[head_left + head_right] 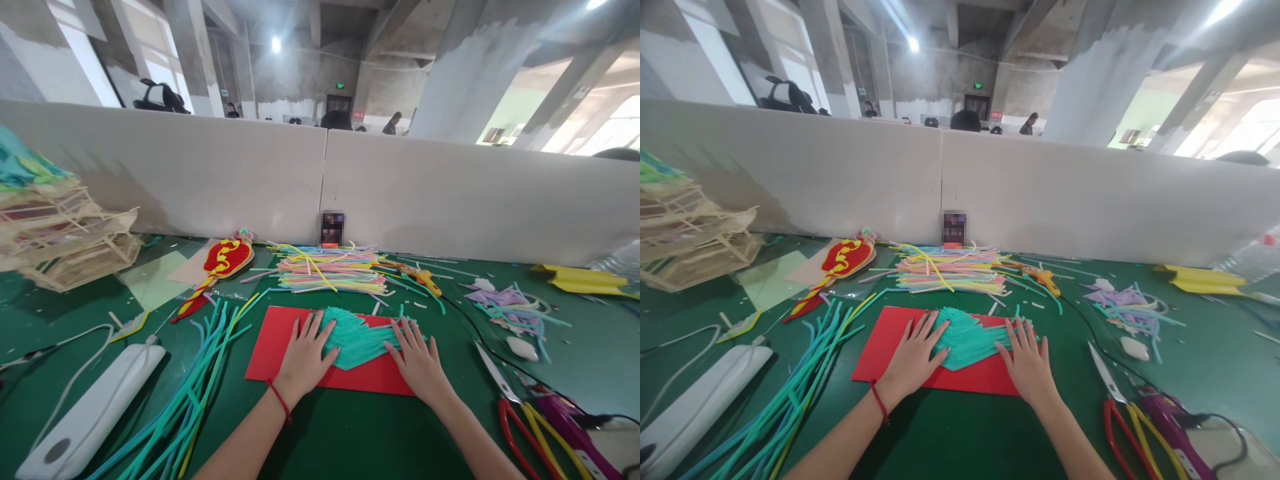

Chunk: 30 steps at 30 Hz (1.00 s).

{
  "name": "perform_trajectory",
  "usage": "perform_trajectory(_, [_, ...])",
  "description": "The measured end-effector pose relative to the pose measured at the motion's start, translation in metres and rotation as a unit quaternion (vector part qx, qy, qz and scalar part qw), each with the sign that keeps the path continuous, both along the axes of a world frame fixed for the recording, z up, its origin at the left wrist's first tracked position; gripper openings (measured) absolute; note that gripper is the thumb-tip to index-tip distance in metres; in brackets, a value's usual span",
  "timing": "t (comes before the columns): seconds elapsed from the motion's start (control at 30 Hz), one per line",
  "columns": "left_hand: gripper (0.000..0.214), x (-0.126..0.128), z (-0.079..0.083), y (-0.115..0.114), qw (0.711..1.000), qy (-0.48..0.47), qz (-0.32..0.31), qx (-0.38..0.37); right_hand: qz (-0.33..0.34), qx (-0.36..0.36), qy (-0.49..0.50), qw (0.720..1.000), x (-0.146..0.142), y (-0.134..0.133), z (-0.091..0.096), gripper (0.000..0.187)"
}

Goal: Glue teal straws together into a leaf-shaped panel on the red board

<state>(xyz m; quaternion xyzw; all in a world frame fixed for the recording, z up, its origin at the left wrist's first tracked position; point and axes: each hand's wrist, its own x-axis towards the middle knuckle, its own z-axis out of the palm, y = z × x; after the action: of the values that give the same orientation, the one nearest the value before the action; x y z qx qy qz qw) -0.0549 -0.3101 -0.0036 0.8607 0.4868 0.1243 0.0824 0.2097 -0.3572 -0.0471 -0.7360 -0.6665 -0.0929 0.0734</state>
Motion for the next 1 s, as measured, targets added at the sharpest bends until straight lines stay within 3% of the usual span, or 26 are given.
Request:
perform_trajectory(0.27, [0.054, -0.003, -0.001, 0.002, 0.999, 0.026, -0.011, 0.019, -0.024, -0.150, 0.095, 0.984, 0.005, 0.016, 0.030, 0.056])
perform_trajectory(0.47, [0.046, 0.013, 0.018, -0.008, 0.993, 0.049, -0.016, 0.105, -0.018, -0.082, 0.075, 0.994, -0.007, 0.015, 0.026, 0.055])
perform_trajectory(0.63, [0.043, 0.069, 0.032, -0.012, 0.993, 0.033, -0.111, 0.005, -0.020, -0.045, 0.074, 0.996, -0.007, 0.015, 0.014, 0.053])
perform_trajectory(0.77, [0.050, 0.107, 0.023, 0.001, 0.994, 0.036, -0.099, -0.033, -0.018, 0.048, 0.113, 0.992, -0.003, 0.016, 0.013, 0.051])
perform_trajectory(0.9, [0.067, 0.114, 0.011, 0.011, 0.995, 0.028, -0.081, -0.055, -0.049, 0.194, 0.186, 0.962, 0.014, 0.016, 0.029, 0.055])
perform_trajectory(1.0, [0.074, 0.110, 0.010, 0.012, 0.994, 0.014, -0.104, -0.042, -0.102, 0.181, 0.236, 0.949, 0.031, 0.013, 0.044, 0.053])
